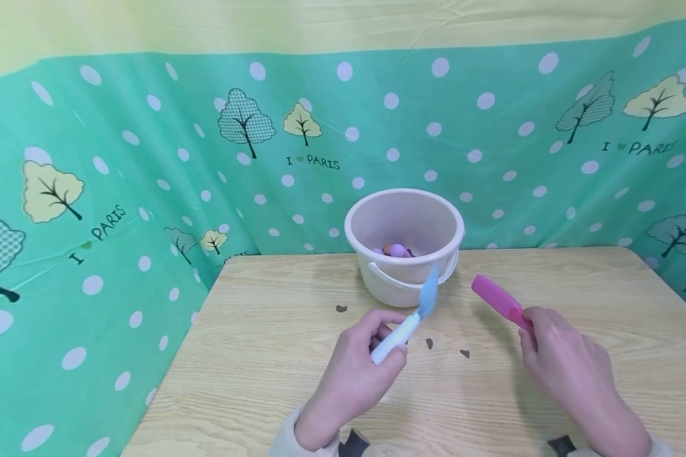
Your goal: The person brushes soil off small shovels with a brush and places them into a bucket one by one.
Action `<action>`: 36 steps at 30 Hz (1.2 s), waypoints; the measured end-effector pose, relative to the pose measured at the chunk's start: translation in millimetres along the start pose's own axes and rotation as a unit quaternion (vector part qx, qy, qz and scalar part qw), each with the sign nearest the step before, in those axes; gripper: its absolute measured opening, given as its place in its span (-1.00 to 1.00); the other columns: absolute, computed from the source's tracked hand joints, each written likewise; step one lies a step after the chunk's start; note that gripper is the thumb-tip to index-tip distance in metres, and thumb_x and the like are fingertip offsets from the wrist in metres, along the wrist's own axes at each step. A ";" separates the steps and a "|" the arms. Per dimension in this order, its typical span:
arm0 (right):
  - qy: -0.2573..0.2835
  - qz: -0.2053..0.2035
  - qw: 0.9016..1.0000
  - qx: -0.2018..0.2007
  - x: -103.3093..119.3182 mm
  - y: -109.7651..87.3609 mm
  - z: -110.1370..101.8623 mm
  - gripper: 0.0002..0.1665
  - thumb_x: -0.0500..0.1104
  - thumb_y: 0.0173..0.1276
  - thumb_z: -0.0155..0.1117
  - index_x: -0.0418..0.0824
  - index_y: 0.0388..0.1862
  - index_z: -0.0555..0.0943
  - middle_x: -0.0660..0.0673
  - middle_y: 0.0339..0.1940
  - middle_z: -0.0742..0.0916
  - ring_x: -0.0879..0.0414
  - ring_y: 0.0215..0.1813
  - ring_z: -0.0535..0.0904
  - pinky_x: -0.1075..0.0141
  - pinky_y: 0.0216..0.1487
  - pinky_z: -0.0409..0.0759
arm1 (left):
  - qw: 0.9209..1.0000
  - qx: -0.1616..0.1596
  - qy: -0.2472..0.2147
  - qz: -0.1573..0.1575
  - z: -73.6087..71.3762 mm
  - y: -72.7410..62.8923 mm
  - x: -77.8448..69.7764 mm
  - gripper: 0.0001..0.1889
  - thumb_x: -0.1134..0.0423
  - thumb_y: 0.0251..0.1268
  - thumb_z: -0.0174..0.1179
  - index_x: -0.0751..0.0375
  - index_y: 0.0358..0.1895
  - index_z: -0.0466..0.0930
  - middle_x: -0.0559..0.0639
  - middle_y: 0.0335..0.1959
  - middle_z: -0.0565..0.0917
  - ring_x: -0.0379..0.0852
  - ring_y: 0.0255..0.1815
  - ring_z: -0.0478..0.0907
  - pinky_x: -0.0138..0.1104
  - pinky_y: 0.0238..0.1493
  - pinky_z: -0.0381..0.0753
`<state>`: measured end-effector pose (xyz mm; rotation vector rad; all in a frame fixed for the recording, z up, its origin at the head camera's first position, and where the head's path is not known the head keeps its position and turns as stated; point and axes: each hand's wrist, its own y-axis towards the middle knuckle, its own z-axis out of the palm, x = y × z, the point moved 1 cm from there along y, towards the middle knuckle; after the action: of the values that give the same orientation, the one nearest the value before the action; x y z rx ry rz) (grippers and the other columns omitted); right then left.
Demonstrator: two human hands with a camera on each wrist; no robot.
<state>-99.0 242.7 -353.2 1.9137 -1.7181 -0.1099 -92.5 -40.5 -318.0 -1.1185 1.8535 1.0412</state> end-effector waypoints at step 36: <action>0.011 0.035 0.999 0.027 -6.7 0.0 4.0 -0.65 -0.39 0.07 0.20 -0.36 -0.11 0.46 -0.12 -0.57 0.53 0.10 -0.71 0.23 0.28 -0.78 0.15 | 0.990 -0.001 0.142 -0.002 -41.2 84.9 -28.8 -0.69 0.28 0.06 0.04 0.13 -0.06 0.53 -0.07 -0.40 0.58 -0.16 -0.60 0.51 -0.28 -0.57 0.52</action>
<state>-101.9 247.6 -358.6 1.8835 -1.7888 -0.0164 -166.9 -42.6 -253.2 -1.3279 2.0677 0.9186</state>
